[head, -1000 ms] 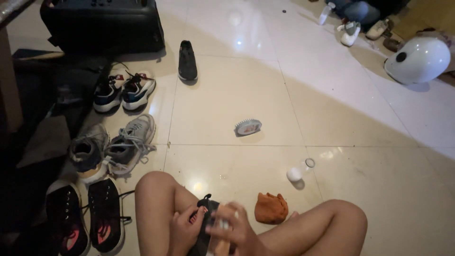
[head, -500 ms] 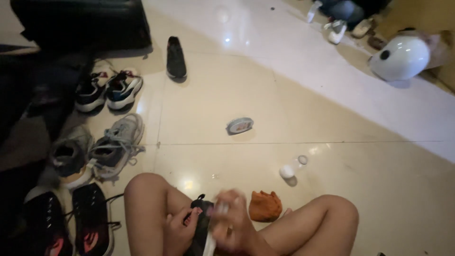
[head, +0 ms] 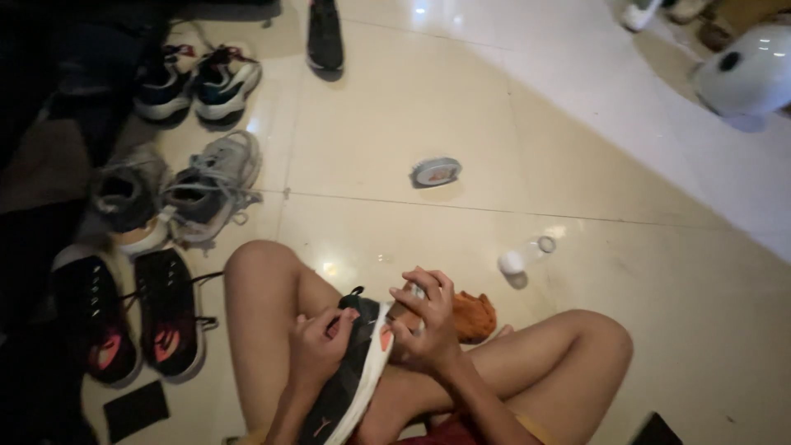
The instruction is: Cleaning a sneaker using a brush and a cleaning block while sitting on the floor
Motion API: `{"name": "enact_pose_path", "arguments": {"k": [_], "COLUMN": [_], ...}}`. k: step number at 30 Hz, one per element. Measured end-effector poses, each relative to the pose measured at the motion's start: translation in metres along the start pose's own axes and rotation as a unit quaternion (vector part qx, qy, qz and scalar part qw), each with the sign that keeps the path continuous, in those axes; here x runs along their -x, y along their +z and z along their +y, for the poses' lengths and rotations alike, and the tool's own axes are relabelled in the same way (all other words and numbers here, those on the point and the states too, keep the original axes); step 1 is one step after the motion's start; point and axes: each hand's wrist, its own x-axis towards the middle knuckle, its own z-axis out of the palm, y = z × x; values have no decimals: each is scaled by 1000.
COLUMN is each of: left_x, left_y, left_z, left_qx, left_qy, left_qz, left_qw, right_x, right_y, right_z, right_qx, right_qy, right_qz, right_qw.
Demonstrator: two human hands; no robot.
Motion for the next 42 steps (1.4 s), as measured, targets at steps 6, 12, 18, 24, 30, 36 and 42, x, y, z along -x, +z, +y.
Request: {"name": "enact_pose_path", "arguments": {"k": [6,12,18,24,30,36,42], "left_x": [-1,0,-2,-2,1,1,-9], "left_y": [-9,-12,-9,-8,-4,-8,-10], "left_z": [5,4,1,5,-2,2,4], "left_qx": [34,33,23,16,8,11,21], "left_qy": [-41,-38,-53,-10,6,-11,-38], "left_qz": [-44,-59,-65,-19,-17,-35,-49], "left_qw": [998,997,996,1000,1000,999,998], "right_x": [7,11,-1,0,-6,-2,-8], "right_y": [-1,-2,-5,-6,-7,-5,-6], "right_z": [-15,-14,-8,2,-15,-25,-21], "right_qx": [-78,-55,-3,-19,-51,-39,32], "right_qy": [-80,-38,-11,-1,-93,-85,-44], "right_qz": [-77,-130,-69,-97,-106,-105,-82], "right_qw": [991,989,998,995,989,990,995]}}
